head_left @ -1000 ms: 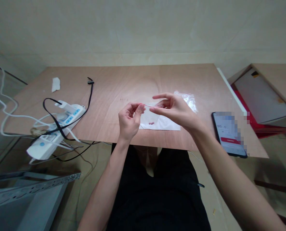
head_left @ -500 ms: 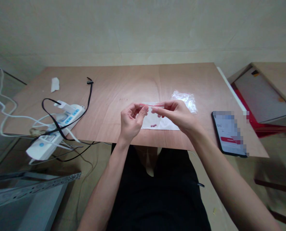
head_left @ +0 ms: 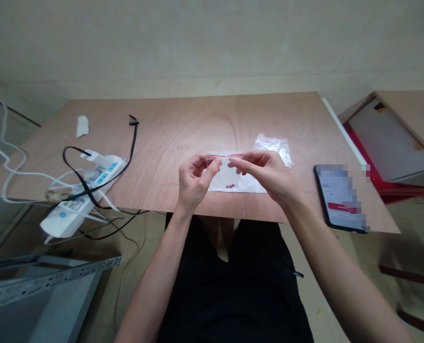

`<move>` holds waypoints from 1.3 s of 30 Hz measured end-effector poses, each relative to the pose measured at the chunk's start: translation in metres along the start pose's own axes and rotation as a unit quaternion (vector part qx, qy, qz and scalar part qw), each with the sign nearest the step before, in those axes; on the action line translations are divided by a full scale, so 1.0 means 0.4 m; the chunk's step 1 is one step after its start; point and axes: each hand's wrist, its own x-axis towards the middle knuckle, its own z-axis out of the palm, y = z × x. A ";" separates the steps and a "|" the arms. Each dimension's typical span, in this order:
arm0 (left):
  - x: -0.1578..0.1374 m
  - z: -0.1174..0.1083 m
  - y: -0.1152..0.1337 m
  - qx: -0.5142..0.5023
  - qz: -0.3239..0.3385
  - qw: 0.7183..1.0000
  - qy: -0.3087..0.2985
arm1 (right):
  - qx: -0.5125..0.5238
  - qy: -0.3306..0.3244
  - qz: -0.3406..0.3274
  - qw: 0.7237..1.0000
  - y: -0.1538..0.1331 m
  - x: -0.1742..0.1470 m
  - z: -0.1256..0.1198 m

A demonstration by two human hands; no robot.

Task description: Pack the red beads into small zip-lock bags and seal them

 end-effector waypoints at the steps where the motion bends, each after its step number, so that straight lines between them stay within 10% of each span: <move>1: 0.000 0.000 0.000 -0.001 -0.001 1.000 0.002 | 0.006 0.013 0.000 1.000 0.003 -0.001 0.001; 39: -0.021 0.016 -0.005 0.018 -0.017 1.000 -0.003 | -0.084 0.067 -0.055 0.993 0.021 -0.034 0.004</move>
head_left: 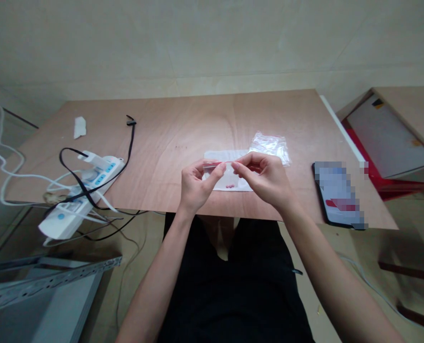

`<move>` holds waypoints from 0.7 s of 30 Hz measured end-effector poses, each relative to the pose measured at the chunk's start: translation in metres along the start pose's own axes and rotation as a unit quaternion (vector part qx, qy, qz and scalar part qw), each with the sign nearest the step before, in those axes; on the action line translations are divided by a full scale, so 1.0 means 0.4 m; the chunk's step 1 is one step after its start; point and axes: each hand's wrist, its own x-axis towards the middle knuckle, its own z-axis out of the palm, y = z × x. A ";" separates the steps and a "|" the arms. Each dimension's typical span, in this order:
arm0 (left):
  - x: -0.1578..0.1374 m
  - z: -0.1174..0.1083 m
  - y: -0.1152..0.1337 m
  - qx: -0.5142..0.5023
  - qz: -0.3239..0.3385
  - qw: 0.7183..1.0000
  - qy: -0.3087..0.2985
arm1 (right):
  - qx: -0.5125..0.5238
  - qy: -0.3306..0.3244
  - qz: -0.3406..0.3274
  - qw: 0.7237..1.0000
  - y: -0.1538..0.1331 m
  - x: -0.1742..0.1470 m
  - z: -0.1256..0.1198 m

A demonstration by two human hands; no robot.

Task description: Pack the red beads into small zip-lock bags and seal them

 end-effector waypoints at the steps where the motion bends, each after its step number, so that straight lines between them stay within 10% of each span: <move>1: -0.001 -0.002 -0.002 -0.009 -0.002 1.000 0.012 | -0.005 0.002 -0.001 1.000 0.000 0.000 -0.002; 6: -0.014 -0.010 0.000 -0.009 0.000 0.999 0.043 | 0.055 -0.037 0.019 0.998 0.004 -0.008 0.003; 14: -0.015 0.001 0.028 -0.005 -0.056 0.996 -0.070 | 0.043 -0.049 0.003 0.998 -0.011 -0.019 -0.028; 21: -0.002 -0.010 0.016 -0.002 -0.082 0.997 -0.006 | -0.094 0.091 0.078 0.988 0.095 0.137 -0.179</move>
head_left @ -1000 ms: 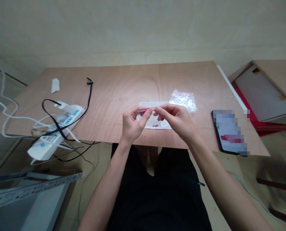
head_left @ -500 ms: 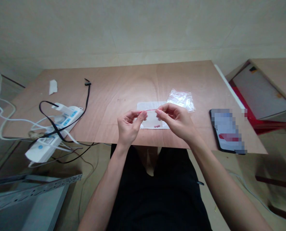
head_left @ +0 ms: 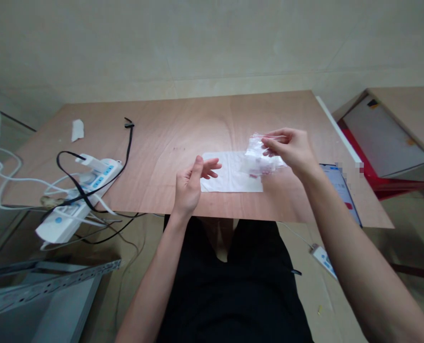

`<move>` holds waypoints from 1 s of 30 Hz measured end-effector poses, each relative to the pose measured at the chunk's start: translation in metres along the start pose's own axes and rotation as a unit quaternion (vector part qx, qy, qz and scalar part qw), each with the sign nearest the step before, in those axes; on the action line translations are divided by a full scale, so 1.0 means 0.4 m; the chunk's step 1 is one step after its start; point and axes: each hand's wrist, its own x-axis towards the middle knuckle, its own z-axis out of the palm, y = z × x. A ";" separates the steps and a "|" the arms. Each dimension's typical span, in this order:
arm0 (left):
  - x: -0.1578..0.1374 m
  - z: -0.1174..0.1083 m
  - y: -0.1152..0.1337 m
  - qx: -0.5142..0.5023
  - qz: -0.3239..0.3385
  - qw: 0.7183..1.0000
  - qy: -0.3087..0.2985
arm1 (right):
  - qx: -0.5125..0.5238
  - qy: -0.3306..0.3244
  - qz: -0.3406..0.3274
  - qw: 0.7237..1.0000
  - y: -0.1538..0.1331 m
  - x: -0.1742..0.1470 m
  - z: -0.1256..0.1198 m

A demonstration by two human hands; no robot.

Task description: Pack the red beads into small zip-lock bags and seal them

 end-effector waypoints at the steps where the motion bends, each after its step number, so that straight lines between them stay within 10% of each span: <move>1: 0.001 -0.002 -0.002 -0.001 0.000 1.000 0.000 | -0.071 0.006 0.002 0.997 0.023 0.029 -0.003; 6: 0.003 -0.013 -0.002 0.003 0.008 1.000 -0.019 | -0.377 0.005 -0.093 0.921 0.097 0.095 -0.003; 13: 0.010 -0.025 0.001 0.001 0.017 1.000 0.016 | -0.450 0.002 -0.149 0.880 0.073 0.066 -0.011; 24: 0.009 -0.038 0.006 -0.006 0.033 0.999 0.017 | -0.442 -0.061 -0.156 0.881 0.066 0.061 -0.021; 30: 0.010 -0.052 0.011 -0.011 0.029 0.999 0.030 | -0.332 -0.068 -0.107 0.935 0.003 0.030 -0.087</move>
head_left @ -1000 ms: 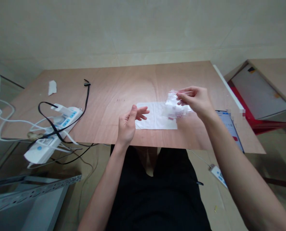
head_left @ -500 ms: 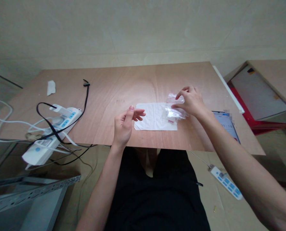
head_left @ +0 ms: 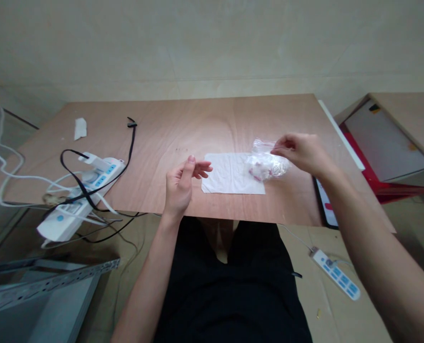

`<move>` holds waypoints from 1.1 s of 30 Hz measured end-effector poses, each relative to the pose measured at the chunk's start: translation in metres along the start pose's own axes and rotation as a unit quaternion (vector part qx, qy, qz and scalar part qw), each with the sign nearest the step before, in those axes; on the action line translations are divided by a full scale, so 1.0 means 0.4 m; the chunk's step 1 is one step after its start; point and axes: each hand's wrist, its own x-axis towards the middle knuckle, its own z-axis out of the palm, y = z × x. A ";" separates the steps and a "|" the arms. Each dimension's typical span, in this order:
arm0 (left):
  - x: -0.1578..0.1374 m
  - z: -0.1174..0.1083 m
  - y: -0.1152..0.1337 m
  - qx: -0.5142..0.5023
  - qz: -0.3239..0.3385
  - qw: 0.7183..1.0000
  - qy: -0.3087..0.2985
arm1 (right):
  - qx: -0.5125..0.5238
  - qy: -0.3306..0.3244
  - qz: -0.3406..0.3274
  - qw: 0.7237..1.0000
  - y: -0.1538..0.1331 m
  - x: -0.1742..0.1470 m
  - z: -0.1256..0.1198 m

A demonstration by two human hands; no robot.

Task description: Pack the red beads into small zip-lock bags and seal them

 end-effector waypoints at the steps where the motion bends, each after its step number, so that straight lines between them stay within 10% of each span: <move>1: 0.001 0.000 -0.001 0.000 -0.001 1.000 0.002 | 0.017 0.003 0.005 1.000 0.000 0.002 -0.011; 25: 0.002 0.004 -0.011 0.021 -0.002 0.999 -0.032 | -0.114 -0.053 -0.029 0.992 0.074 0.113 0.042; 33: -0.003 0.007 -0.006 0.035 -0.006 0.998 -0.043 | -0.165 -0.140 0.051 0.975 0.069 0.148 0.072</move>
